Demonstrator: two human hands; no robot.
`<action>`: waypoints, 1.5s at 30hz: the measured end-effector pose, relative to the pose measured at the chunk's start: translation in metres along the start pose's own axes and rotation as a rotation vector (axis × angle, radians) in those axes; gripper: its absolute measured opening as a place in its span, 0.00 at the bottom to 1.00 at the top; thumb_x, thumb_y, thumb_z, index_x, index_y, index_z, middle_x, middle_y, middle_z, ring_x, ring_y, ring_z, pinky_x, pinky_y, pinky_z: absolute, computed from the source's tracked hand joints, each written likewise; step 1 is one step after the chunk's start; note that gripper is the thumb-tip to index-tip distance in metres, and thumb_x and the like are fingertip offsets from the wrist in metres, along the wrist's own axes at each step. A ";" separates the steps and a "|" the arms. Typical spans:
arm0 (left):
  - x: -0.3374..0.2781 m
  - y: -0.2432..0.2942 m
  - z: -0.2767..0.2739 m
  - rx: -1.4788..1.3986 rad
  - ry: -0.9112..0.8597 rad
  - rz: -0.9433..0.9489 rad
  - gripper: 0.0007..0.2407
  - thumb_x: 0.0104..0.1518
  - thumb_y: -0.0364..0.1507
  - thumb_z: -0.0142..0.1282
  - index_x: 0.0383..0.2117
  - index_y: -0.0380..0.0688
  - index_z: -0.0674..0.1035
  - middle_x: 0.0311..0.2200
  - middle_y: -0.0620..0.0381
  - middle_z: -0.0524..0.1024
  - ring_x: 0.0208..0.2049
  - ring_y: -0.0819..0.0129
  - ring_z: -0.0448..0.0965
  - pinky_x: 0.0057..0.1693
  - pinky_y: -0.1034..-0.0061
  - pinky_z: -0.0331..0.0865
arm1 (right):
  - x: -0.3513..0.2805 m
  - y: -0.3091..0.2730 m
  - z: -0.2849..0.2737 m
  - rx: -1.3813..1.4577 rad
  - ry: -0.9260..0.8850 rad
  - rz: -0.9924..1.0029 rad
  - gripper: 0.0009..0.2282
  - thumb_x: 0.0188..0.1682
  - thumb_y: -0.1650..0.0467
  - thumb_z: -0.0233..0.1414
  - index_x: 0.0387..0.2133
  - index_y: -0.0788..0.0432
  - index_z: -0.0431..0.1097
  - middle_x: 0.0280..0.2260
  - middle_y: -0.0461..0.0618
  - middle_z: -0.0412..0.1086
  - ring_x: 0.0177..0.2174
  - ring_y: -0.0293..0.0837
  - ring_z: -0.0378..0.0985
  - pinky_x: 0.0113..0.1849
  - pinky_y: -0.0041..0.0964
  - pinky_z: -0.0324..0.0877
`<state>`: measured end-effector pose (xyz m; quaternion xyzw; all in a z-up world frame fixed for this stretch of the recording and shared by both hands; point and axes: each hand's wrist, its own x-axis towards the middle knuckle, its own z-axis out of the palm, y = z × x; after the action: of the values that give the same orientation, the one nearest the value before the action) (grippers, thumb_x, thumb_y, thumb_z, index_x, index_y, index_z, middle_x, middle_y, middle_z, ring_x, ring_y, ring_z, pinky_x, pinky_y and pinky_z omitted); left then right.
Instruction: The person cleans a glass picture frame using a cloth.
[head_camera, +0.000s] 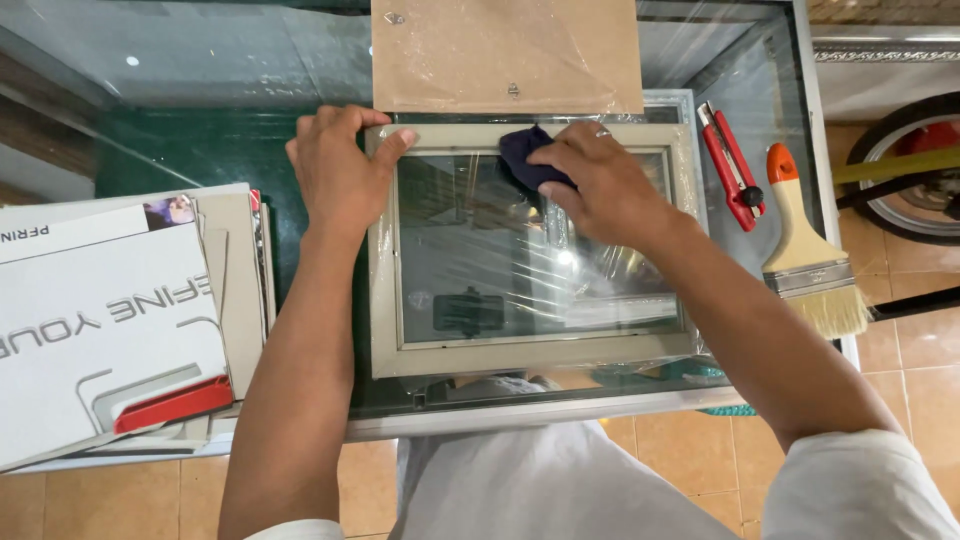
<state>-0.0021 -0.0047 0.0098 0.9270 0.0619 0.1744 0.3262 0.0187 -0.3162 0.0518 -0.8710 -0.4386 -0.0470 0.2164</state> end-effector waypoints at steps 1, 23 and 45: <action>0.002 0.001 -0.002 0.001 0.003 0.002 0.14 0.56 0.42 0.70 0.37 0.48 0.84 0.40 0.55 0.76 0.49 0.55 0.69 0.59 0.59 0.56 | -0.005 -0.007 0.000 -0.001 0.003 -0.002 0.13 0.52 0.71 0.59 0.49 0.60 0.72 0.45 0.59 0.68 0.44 0.59 0.70 0.47 0.54 0.69; -0.002 -0.001 0.003 0.013 0.010 -0.009 0.13 0.56 0.41 0.70 0.38 0.47 0.84 0.41 0.54 0.76 0.49 0.54 0.70 0.59 0.58 0.57 | -0.059 -0.025 -0.014 -0.018 -0.077 0.078 0.14 0.49 0.71 0.58 0.48 0.58 0.71 0.46 0.59 0.69 0.44 0.59 0.71 0.47 0.54 0.67; -0.003 -0.003 -0.002 0.014 0.036 0.040 0.14 0.55 0.42 0.71 0.36 0.47 0.84 0.40 0.54 0.76 0.49 0.54 0.70 0.57 0.58 0.58 | 0.065 -0.085 0.040 -0.219 -0.230 0.445 0.14 0.51 0.67 0.51 0.45 0.66 0.71 0.47 0.66 0.68 0.48 0.65 0.73 0.48 0.58 0.72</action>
<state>-0.0054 -0.0020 0.0084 0.9270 0.0505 0.1971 0.3152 -0.0130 -0.2068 0.0615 -0.9637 -0.2505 0.0540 0.0745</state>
